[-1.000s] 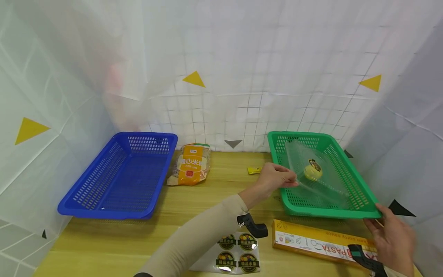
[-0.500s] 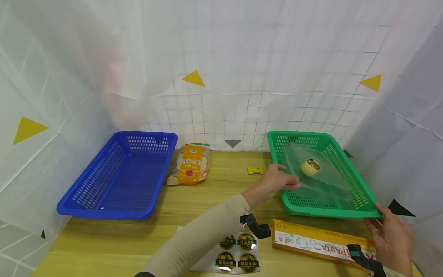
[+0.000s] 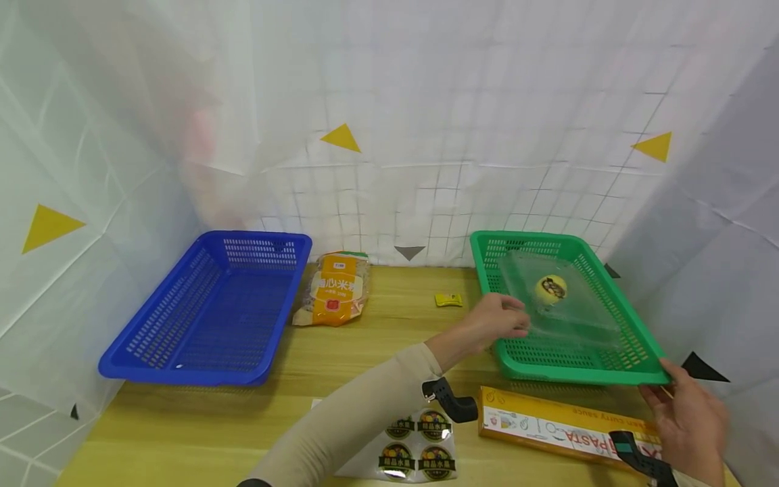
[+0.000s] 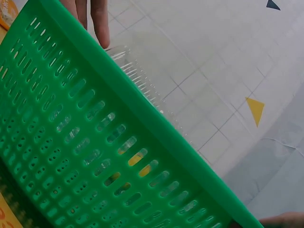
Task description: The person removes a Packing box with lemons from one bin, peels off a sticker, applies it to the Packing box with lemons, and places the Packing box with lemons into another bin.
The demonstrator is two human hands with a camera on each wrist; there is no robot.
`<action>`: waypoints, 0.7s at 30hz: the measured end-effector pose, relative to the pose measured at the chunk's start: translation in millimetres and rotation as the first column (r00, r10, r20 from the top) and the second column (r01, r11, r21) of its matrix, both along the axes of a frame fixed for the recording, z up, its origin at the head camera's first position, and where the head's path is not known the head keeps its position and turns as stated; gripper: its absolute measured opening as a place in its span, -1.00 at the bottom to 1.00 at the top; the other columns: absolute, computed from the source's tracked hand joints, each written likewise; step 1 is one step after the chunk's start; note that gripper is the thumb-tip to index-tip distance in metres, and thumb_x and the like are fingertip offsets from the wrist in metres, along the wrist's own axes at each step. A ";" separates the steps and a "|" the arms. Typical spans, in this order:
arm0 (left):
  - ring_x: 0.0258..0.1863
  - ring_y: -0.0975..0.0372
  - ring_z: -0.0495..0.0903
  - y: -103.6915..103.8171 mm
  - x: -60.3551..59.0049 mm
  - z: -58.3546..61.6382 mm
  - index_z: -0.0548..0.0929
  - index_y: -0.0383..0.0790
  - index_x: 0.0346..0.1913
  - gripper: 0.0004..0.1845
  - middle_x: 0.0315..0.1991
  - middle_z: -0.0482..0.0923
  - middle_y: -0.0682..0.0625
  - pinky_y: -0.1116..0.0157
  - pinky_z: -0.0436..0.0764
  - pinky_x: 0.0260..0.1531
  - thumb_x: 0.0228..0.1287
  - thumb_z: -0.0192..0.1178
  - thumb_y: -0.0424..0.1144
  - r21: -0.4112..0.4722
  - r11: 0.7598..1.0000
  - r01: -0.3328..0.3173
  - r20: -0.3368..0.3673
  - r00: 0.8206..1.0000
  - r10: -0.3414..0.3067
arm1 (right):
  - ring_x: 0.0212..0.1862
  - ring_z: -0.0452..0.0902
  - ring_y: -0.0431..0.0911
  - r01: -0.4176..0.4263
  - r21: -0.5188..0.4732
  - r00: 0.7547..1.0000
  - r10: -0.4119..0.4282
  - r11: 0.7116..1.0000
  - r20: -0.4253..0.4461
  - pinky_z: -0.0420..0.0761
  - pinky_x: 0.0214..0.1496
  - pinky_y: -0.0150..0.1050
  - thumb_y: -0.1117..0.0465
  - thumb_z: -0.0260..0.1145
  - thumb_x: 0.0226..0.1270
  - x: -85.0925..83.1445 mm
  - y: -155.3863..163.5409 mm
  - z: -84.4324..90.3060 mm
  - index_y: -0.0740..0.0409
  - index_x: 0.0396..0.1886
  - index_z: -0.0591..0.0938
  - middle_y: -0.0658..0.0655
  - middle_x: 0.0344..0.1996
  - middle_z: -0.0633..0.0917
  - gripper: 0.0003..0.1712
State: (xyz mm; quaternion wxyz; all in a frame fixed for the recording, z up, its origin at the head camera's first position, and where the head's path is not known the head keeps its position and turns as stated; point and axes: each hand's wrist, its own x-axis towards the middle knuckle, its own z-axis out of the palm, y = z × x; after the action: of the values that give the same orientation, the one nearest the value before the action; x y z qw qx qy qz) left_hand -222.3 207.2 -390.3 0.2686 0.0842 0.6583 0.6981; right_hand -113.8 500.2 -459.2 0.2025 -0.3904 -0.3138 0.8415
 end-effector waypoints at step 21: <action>0.42 0.29 0.35 -8.9 -0.1 1.0 0.77 -0.29 0.11 -0.71 0.31 0.56 0.15 0.04 0.41 0.39 0.55 0.17 -0.22 0.096 0.980 0.175 -0.045 0.984 -0.171 | -0.27 0.68 -0.22 -0.054 0.003 0.996 0.054 0.999 -0.067 0.74 -0.13 -0.33 0.14 0.38 0.48 -0.8 5.6 -5.9 -0.28 0.13 0.59 -0.17 -0.10 0.55 -0.68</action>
State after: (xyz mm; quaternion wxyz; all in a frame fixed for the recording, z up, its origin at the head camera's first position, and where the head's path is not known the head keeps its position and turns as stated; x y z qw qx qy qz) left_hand -222.3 198.2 -389.3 0.3117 0.1673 0.6179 0.7022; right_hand -114.6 505.9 -465.2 0.1903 -0.3532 -0.3180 0.8590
